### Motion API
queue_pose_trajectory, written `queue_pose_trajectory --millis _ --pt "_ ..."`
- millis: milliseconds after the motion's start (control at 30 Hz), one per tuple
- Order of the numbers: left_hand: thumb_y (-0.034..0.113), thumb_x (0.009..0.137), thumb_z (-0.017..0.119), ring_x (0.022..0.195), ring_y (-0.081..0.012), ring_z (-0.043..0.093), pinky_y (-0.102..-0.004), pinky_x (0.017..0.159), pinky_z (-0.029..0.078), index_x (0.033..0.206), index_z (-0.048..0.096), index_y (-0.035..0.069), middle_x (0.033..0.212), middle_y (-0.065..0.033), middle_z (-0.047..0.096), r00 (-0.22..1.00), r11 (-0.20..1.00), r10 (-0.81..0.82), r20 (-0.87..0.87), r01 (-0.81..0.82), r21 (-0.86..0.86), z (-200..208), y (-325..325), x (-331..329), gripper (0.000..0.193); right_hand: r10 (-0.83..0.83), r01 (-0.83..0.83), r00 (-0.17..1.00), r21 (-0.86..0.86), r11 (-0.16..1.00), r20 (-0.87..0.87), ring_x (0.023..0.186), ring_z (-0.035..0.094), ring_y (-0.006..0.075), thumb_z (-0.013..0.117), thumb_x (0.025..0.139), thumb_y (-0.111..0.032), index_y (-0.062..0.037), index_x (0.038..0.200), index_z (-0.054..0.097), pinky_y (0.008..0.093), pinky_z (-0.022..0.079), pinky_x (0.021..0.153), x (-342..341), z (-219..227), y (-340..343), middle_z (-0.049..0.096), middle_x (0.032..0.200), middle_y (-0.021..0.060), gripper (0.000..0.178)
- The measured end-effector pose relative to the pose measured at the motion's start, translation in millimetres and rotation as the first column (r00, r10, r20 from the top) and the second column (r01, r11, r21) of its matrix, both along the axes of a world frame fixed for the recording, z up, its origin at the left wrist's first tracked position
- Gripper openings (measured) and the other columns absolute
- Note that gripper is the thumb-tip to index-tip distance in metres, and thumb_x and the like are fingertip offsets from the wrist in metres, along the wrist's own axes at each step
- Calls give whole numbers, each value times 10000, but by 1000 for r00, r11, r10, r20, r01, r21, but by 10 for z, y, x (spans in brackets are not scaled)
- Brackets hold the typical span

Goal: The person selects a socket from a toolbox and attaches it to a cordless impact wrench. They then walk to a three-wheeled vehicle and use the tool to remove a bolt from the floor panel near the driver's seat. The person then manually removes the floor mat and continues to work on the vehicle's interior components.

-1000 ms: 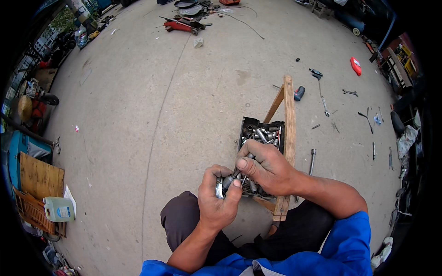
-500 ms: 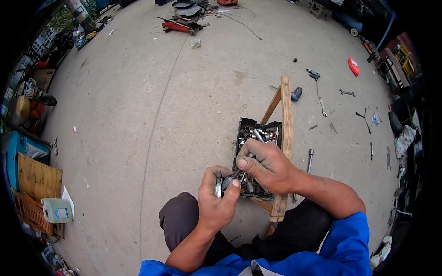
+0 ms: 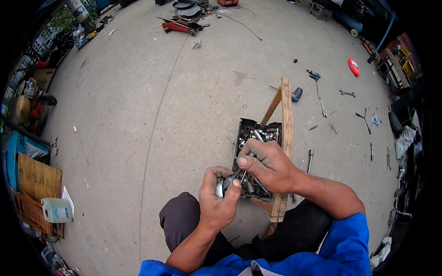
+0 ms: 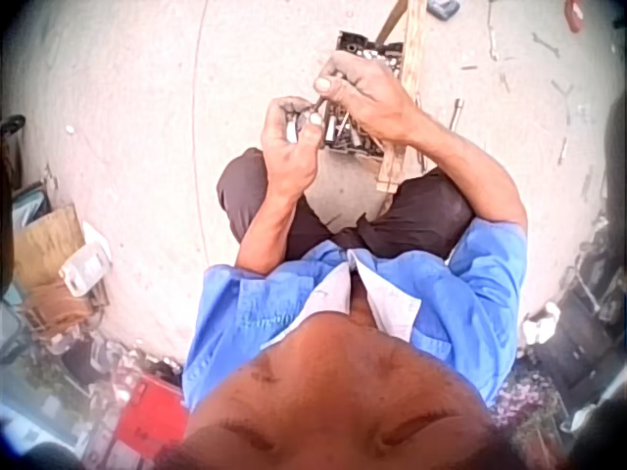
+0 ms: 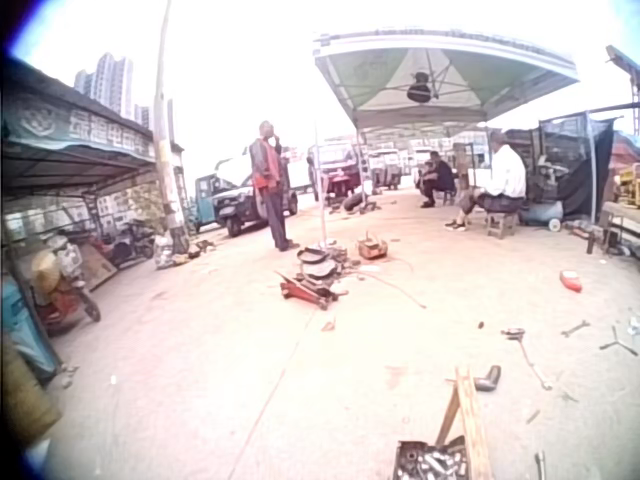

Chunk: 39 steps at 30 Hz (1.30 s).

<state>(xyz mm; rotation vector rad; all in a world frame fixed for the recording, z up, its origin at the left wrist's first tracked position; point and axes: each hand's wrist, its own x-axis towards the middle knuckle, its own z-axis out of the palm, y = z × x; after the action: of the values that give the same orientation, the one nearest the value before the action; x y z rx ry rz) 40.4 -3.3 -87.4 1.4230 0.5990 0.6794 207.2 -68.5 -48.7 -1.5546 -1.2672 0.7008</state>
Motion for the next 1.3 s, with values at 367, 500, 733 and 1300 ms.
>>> queue_pose_trajectory --millis 367,500,733,1300 --pt "144 913 601 569 -17 411 -185 491 330 1000 479 32 717 4 531 1000 999 6 -7 -6 -48 29 -3 23 187 -28 31 997 -33 999 75 512 558 199 597 962 -310 45 861 609 337 430 502 27 11 7 556 561 148 369" --pt "150 905 609 579 -30 434 -195 501 351 987 490 28 717 -14 541 1000 996 13 -26 -15 -93 31 14 15 189 -54 51 995 41 998 83 522 532 172 602 962 -325 40 874 592 329 414 494 20 -19 10 530 569 137 376" --pt "131 888 612 731 -134 499 -319 643 458 975 497 6 813 -84 539 998 987 59 22 -55 -150 13 56 -50 191 -370 401 897 98 911 -241 522 401 28 529 1010 -370 -24 867 535 207 327 462 483 91 -118 447 616 -47 374" --pt "169 869 629 764 -155 502 -353 670 471 951 510 2 832 -85 514 992 954 42 115 -5 -300 113 34 -21 220 -26 155 962 -463 873 273 862 675 329 716 825 -277 12 960 686 410 512 775 1187 -1559 -542 688 893 210 321"
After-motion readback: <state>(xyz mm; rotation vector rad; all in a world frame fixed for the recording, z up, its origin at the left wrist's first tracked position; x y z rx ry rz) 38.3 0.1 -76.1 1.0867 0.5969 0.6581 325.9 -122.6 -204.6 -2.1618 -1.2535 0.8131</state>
